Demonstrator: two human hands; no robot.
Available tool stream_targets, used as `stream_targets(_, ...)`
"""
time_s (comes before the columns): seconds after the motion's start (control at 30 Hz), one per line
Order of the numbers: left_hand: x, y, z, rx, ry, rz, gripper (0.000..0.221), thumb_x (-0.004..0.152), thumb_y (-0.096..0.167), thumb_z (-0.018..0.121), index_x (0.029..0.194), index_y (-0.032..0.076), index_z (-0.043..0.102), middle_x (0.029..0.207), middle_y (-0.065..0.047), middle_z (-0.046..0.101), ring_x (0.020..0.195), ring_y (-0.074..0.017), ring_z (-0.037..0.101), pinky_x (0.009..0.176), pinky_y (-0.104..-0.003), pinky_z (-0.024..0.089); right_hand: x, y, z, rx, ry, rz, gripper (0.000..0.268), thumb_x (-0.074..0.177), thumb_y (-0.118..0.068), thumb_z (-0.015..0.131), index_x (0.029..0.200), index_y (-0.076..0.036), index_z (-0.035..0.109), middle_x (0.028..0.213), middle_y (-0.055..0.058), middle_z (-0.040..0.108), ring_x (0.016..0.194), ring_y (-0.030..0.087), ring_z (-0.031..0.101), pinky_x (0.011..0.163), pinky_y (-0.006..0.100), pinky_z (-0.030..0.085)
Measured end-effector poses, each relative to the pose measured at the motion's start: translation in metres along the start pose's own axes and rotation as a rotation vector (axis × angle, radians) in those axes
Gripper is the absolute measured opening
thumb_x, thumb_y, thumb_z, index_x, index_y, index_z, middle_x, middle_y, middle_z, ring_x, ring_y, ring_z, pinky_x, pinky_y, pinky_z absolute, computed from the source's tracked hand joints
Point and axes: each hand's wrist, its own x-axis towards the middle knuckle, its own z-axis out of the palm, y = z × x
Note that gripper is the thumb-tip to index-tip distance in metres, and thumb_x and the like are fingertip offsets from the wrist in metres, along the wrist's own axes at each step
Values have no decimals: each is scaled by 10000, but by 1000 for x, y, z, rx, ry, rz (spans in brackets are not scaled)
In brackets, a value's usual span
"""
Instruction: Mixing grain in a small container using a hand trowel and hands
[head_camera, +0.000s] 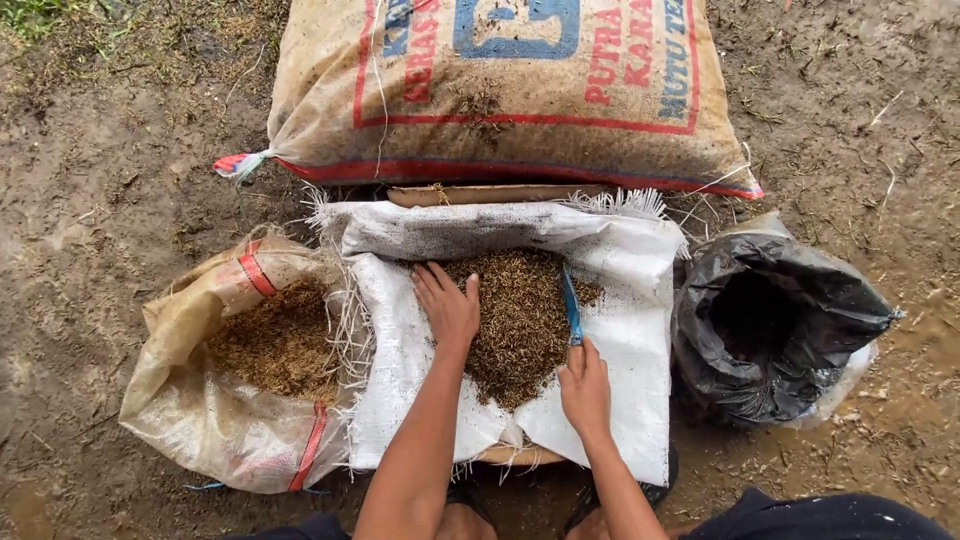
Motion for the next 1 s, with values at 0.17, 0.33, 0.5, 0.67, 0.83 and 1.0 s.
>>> stream_targets(0.17,-6,20,-5,-130,-49,-38,737,1083,596,279,1512,12,410,1459,-275,425,1425,-399,388,1192,-562,284,-16,-16,-3,-38,-67,-37,652,905,-131,607,1517,-12,417,1278,276,558,1172,457,601,934,561,479)
stream_targets(0.33,-2,22,-23,-302,95,-5,443,1094,365,394,1353,48,563,1254,-205,583,1258,-364,567,1086,-495,451,-18,-18,-8,16,-38,19,660,887,-129,622,1515,-33,443,1223,269,580,1110,418,615,922,536,477)
stream_targets(0.5,27,14,-28,52,90,-180,775,996,337,545,1574,-80,241,1624,-358,214,1558,-461,157,1272,-553,106,-5,-4,-13,11,38,13,651,885,-112,617,1505,-7,449,1265,299,558,1169,475,588,940,577,457)
stream_targets(0.67,12,34,-19,-6,9,-170,786,1029,448,452,1580,-74,247,1638,-349,204,1562,-435,163,1272,-532,100,3,-10,-3,7,9,-26,646,909,-109,607,1517,1,421,1252,294,560,1097,418,604,907,546,477)
stream_targets(0.83,-27,70,-48,-238,-237,-39,782,1063,451,426,1597,-79,212,1652,-337,196,1563,-420,188,1265,-530,182,10,-12,5,-12,-105,-74,670,915,-105,621,1541,-31,396,1243,260,575,1016,348,625,869,488,500)
stream_targets(1.0,-12,23,7,-576,-266,25,649,1102,581,307,1421,78,565,1192,-257,683,1214,-444,632,1063,-591,475,3,-15,-12,-84,-133,-52,627,915,-68,644,1512,-71,454,1241,227,609,968,316,639,853,453,522)
